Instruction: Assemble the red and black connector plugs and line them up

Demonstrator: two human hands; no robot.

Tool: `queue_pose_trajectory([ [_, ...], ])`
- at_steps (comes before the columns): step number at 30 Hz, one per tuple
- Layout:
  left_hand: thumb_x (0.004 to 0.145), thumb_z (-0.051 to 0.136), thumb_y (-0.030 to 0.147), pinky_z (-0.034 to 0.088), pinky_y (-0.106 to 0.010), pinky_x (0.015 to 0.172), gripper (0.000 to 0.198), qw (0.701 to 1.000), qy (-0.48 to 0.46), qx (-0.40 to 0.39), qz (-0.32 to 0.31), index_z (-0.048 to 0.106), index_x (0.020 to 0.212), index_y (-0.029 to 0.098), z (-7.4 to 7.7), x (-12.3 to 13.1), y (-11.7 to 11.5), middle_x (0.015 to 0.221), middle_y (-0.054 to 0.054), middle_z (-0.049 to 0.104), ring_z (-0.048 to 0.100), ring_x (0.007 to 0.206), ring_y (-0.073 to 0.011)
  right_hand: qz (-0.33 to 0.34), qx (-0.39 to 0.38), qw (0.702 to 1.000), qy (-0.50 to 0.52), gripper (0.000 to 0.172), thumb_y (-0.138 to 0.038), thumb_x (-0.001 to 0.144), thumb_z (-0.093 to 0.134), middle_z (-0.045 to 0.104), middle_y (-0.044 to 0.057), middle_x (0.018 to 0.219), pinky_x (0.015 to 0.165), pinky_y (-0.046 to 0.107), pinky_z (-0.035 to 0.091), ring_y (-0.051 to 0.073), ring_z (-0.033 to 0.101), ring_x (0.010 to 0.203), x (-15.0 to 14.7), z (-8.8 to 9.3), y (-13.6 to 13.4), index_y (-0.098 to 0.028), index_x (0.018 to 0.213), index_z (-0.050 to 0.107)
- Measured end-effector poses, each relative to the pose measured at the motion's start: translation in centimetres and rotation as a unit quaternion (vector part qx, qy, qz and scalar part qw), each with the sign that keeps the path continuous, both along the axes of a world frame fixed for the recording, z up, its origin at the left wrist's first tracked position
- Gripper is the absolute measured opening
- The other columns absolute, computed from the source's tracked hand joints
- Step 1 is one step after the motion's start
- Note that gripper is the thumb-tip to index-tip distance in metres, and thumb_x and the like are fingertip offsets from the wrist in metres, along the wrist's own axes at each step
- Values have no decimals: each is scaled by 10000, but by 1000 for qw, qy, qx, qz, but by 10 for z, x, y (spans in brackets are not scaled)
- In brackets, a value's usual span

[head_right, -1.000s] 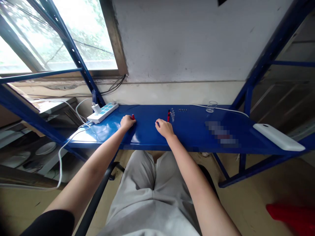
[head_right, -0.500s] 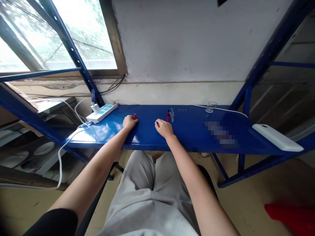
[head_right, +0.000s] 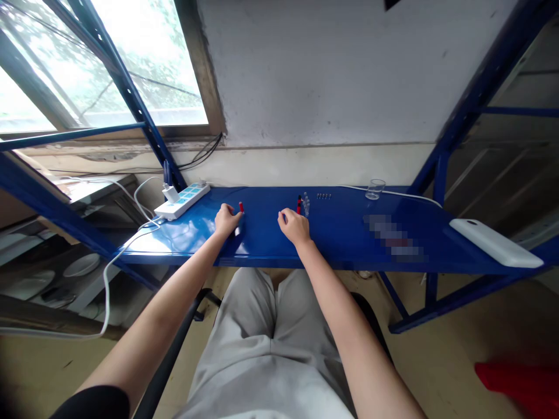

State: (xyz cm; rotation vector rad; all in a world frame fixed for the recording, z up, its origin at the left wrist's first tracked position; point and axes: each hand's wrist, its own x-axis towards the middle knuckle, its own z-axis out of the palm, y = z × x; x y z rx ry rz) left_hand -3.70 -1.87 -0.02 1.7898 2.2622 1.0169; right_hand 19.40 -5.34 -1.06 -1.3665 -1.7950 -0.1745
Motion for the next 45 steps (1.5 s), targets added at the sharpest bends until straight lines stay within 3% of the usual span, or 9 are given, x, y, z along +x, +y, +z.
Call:
queue_pose_trajectory([
  [3, 791, 479, 286, 398, -303, 741, 154, 994, 45, 85, -47, 486, 906, 183, 2, 11, -16, 852, -63, 605, 569, 846, -202, -103, 48, 988, 105, 265, -381, 856, 378, 582, 30, 632, 599, 251, 352, 158, 552, 614, 10, 1, 4, -185, 813, 551],
  [7, 831, 411, 248, 385, -324, 797, 165, 958, 123, 158, -206, 502, 942, 165, 10, 43, -34, 893, -83, 592, 539, 884, -209, -210, 69, 941, 256, 229, -333, 850, 348, 607, 66, 762, 680, 282, 385, 177, 572, 711, 27, 4, 8, -167, 932, 482],
  [10, 821, 357, 150, 377, -329, 818, 290, 922, 176, 142, -314, 502, 1073, 157, 16, 74, -40, 1015, -99, 581, 522, 927, -209, -260, 37, 925, 274, 230, -237, 789, 381, 611, 81, 880, 801, 340, 360, 207, 555, 880, 34, 5, 10, -167, 992, 463],
  [13, 813, 331, 124, 373, -341, 815, 453, 899, 224, 105, -361, 416, 1255, 176, 19, 103, -38, 1157, -106, 536, 491, 1002, -224, -288, -24, 925, 248, 323, -204, 713, 449, 582, 118, 1062, 893, 421, 301, 262, 458, 1091, 34, 2, 12, -164, 1033, 478],
  [18, 816, 319, 145, 364, -373, 820, 609, 896, 258, 62, -355, 205, 1410, 217, 14, 135, -26, 1301, -104, 439, 454, 1064, -251, -279, -83, 938, 191, 350, -212, 701, 480, 527, 160, 1179, 958, 510, 218, 293, 340, 1202, 33, -5, 15, -153, 1044, 513],
  [25, 809, 354, 178, 329, -438, 881, 652, 910, 276, 18, -310, 164, 1431, 225, 8, 155, -12, 1353, -113, 383, 404, 1117, -277, -265, -115, 945, 155, 316, -202, 691, 496, 530, 154, 1175, 1002, 553, 134, 286, 332, 1202, 35, -9, 18, -145, 995, 564],
  [31, 840, 351, 187, 288, -472, 926, 502, 915, 282, 19, -288, 374, 1341, 175, 5, 160, -7, 1310, -130, 423, 401, 1115, -278, -254, -151, 949, 112, 285, -227, 695, 526, 524, 144, 1182, 1016, 557, 115, 286, 317, 1210, 34, -12, 19, -144, 955, 608],
  [36, 893, 350, 253, 273, -448, 923, 314, 917, 284, 76, -269, 598, 1063, 159, 5, 156, -7, 1097, -126, 553, 458, 1022, -252, -258, -168, 947, 96, 277, -218, 705, 538, 529, 131, 1172, 1028, 540, 108, 276, 320, 1202, 33, -11, 20, -144, 957, 626],
  [45, 880, 431, 305, 293, -425, 860, 248, 952, 138, 101, -254, 648, 899, 187, 1, 135, -9, 970, -85, 629, 521, 943, -237, -245, -161, 951, 100, 188, -229, 698, 542, 537, 136, 1091, 988, 559, 144, 289, 341, 1139, 37, -18, 30, -152, 834, 645],
])
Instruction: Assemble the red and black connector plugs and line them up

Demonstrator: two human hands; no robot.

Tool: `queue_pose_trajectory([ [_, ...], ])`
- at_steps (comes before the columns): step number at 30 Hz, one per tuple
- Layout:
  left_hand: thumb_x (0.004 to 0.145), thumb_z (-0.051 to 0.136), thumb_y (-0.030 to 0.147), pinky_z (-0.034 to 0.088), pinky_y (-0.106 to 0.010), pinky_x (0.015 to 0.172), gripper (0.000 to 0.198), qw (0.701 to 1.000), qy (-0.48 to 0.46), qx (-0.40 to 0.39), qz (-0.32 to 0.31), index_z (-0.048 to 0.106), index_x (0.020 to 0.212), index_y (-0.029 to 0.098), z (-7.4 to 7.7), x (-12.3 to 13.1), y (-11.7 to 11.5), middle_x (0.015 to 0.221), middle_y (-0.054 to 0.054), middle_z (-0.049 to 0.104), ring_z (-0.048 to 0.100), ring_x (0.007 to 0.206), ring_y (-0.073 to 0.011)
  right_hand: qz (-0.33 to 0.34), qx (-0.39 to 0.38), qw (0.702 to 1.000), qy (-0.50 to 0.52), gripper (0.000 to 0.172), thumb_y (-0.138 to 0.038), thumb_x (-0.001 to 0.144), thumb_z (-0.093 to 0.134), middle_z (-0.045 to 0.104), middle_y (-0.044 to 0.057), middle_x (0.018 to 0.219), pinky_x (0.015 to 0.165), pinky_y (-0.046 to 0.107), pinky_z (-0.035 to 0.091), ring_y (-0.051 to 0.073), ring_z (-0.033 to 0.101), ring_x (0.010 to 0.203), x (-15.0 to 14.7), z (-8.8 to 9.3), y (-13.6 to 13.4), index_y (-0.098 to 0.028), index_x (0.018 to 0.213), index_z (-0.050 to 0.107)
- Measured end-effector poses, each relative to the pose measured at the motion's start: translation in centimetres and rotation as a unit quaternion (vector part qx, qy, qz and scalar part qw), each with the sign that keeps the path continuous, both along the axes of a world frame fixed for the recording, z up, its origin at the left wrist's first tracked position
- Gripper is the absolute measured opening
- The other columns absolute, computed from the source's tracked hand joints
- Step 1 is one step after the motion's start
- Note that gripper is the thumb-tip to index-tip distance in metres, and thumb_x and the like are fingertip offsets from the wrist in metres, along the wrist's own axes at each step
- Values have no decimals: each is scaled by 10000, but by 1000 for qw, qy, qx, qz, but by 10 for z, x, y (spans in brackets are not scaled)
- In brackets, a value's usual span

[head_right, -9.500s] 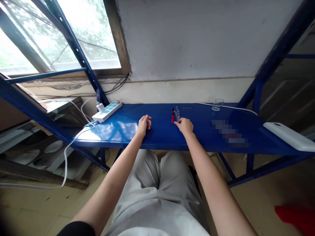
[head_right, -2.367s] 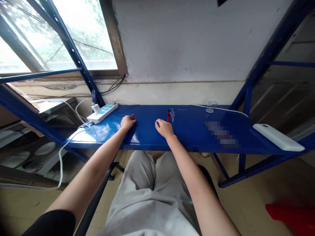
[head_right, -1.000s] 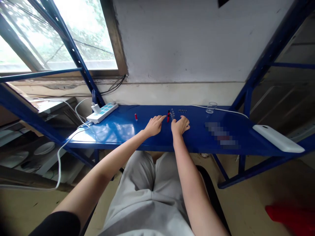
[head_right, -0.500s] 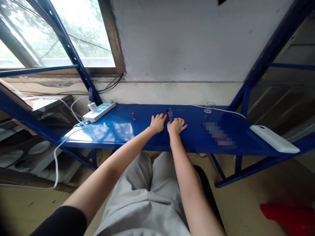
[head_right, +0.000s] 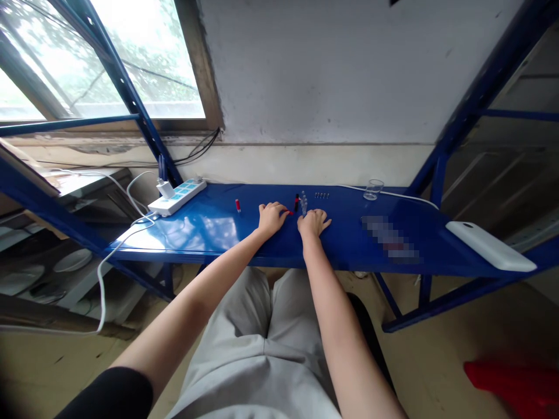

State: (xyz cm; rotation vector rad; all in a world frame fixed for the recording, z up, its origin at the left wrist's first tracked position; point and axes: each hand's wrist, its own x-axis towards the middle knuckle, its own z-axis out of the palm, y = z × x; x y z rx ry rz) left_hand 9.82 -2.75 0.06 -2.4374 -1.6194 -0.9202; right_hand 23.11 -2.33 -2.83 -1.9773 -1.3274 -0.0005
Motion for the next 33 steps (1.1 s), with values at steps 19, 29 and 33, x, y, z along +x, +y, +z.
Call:
queue_pose_trajectory([
  [19, 800, 567, 327, 459, -258, 735, 195, 948, -319, 10, 7, 671, 863, 174, -15, -32, -9, 829, -35, 667, 581, 724, -126, -17, -6, 1000, -6, 166, -259, 707, 564, 564, 120, 1026, 936, 490, 240, 272, 422, 1051, 3, 0, 9, -145, 785, 655],
  [29, 794, 572, 339, 477, -265, 731, 207, 946, -323, -10, -18, 682, 875, 183, -15, -34, -9, 821, -38, 666, 596, 737, -131, -15, -7, 1000, -4, 164, -261, 729, 542, 560, 124, 1011, 919, 489, 254, 268, 429, 1046, 4, -1, 10, -142, 771, 647],
  [33, 786, 582, 333, 474, -259, 713, 202, 944, -328, -2, -24, 684, 860, 175, -17, -34, -8, 794, -36, 665, 586, 709, -126, -15, -7, 1000, 3, 157, -247, 706, 547, 570, 124, 1014, 922, 488, 257, 273, 432, 1038, 4, 0, 10, -145, 756, 656],
])
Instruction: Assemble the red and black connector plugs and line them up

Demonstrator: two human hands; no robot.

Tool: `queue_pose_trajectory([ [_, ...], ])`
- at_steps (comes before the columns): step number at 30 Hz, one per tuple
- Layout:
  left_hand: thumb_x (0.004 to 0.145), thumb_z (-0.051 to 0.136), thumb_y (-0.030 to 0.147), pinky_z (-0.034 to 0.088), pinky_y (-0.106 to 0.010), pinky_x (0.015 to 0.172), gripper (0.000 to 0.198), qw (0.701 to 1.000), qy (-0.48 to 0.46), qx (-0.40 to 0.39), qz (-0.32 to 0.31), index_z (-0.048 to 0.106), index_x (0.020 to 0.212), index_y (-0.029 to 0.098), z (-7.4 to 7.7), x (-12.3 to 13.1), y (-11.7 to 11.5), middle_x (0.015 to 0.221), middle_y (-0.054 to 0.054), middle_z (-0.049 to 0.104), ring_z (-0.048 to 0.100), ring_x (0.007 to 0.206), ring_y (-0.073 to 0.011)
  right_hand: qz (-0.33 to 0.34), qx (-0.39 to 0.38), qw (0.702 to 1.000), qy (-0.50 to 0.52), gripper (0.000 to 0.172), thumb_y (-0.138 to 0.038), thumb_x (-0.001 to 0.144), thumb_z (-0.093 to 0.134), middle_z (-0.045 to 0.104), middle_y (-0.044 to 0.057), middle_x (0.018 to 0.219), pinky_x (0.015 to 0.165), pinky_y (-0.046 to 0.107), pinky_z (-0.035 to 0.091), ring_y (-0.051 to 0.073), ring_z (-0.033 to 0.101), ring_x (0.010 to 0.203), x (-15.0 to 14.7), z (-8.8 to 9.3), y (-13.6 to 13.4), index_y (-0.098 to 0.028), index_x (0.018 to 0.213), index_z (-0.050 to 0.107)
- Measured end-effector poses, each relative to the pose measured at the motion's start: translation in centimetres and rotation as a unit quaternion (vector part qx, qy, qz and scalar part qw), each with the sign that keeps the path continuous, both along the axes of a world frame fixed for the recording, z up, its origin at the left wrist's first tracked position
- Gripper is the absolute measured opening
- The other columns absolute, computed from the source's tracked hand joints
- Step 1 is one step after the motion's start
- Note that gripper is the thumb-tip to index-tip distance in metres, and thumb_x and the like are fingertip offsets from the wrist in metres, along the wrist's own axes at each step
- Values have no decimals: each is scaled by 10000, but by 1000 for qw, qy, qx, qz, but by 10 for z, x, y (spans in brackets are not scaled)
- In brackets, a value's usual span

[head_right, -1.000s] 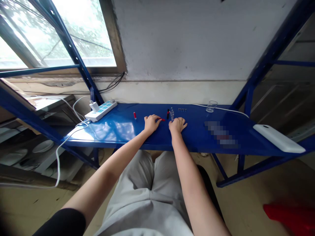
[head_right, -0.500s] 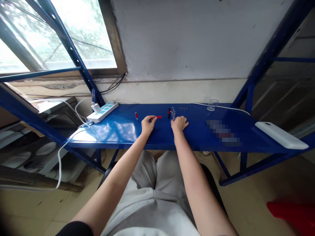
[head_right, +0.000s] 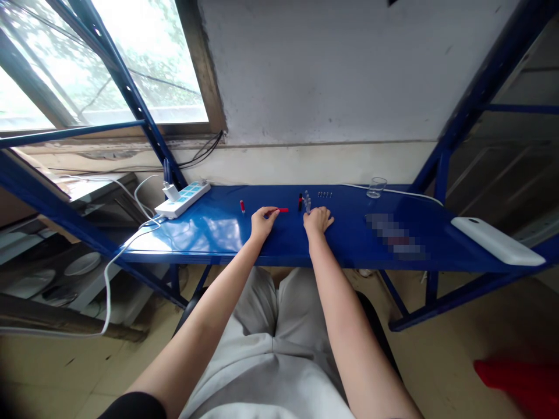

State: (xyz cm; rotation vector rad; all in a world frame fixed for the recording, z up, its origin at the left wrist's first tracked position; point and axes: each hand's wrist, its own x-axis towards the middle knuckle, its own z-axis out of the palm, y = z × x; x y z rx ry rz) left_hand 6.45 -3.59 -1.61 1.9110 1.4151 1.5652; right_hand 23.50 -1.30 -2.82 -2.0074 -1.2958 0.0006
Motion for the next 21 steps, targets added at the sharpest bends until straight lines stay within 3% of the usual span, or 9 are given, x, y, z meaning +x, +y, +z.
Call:
queue_pose_trajectory([
  [7, 786, 582, 326, 473, -253, 702, 202, 1000, 3, -1, -9, 688, 863, 172, 0, 0, 0, 798, -38, 668, 584, 700, -123, 35, 5, 999, -20, 133, -221, 727, 514, 565, 111, 990, 915, 478, 247, 263, 426, 1031, -2, 1, -4, -155, 698, 626],
  [16, 790, 580, 325, 478, -265, 726, 197, 1000, 17, -10, -7, 690, 875, 185, 1, 0, 1, 819, -38, 670, 591, 726, -131, 176, 33, 971, -161, 84, -216, 749, 515, 557, 68, 963, 836, 381, 272, 221, 415, 983, -14, 5, -18, -180, 729, 588],
  [21, 787, 583, 320, 474, -259, 712, 194, 1000, 12, -6, -5, 689, 868, 179, 1, 0, 0, 807, -37, 667, 585, 708, -126, 185, 29, 965, -183, 90, -209, 756, 500, 565, 79, 960, 834, 383, 274, 231, 416, 985, -17, 8, -22, -181, 747, 584],
])
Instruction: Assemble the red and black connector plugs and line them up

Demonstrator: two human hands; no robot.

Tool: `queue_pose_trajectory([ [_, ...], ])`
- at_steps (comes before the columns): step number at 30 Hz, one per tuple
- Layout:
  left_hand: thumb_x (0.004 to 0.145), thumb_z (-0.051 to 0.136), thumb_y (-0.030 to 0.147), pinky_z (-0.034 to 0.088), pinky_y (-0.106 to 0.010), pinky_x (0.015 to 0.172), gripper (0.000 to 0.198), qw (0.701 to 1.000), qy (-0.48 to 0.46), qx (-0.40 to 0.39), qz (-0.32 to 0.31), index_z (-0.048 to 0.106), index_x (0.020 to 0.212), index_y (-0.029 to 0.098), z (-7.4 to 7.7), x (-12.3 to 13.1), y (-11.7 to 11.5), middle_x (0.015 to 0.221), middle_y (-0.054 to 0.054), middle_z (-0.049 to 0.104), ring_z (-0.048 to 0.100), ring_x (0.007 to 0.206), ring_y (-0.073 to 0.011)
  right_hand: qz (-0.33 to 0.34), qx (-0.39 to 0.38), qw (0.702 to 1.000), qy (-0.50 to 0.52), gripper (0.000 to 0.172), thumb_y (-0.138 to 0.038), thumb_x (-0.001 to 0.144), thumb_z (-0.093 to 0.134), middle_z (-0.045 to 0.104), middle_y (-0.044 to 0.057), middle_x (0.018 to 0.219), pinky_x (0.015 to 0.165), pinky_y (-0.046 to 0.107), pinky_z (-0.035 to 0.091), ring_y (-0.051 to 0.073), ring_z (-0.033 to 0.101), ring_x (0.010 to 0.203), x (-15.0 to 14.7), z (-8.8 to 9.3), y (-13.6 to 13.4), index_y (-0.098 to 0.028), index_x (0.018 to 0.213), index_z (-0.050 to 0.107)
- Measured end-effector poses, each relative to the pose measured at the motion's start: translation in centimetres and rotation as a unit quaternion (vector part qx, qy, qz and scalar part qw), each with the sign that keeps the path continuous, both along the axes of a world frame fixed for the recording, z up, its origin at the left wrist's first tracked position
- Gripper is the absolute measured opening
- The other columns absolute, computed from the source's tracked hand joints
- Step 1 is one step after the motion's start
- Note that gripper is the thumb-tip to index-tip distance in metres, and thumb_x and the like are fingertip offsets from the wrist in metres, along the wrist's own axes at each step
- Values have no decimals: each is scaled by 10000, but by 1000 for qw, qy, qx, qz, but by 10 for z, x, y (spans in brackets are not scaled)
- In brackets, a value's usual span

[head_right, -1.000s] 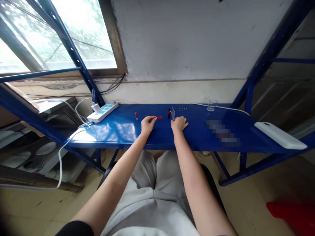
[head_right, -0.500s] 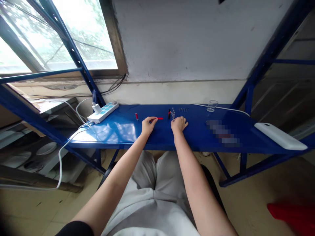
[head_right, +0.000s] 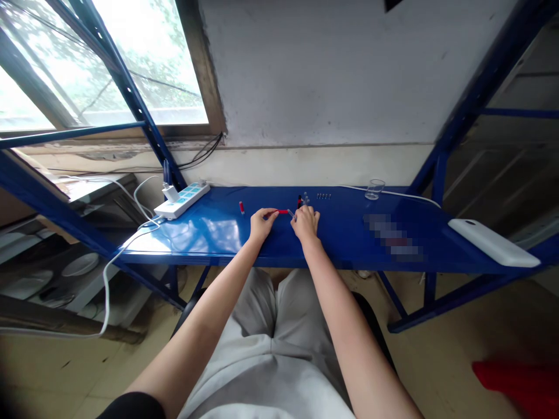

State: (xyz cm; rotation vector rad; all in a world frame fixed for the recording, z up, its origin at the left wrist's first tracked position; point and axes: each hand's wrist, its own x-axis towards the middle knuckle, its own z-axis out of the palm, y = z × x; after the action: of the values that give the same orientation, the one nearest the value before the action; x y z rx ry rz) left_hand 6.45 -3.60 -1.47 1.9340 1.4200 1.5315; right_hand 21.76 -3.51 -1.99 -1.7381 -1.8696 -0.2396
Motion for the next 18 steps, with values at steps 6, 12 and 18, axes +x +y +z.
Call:
queue_pose_trajectory([
  [6, 787, 585, 327, 471, -255, 718, 193, 1000, -2, 5, -2, 691, 854, 181, -1, 0, 1, 814, -36, 667, 588, 721, -126, 7, -2, 1000, -12, 84, -195, 753, 495, 570, 83, 970, 821, 376, 279, 232, 418, 992, -2, 4, -5, -179, 750, 577],
  [12, 812, 554, 353, 469, -257, 718, 243, 999, 7, 33, -1, 690, 914, 180, -2, 0, 1, 831, -41, 672, 588, 717, -127, 20, 9, 999, -32, 83, -161, 752, 484, 578, 92, 954, 801, 376, 279, 237, 428, 978, -4, 6, -7, -169, 750, 566],
  [18, 865, 460, 390, 449, -291, 764, 356, 991, 118, 66, -7, 622, 1127, 212, 2, 4, -7, 836, -54, 672, 591, 767, -156, 39, 34, 998, -29, 62, -173, 750, 489, 586, 103, 914, 778, 378, 292, 249, 447, 946, -4, 4, -5, -174, 720, 544],
])
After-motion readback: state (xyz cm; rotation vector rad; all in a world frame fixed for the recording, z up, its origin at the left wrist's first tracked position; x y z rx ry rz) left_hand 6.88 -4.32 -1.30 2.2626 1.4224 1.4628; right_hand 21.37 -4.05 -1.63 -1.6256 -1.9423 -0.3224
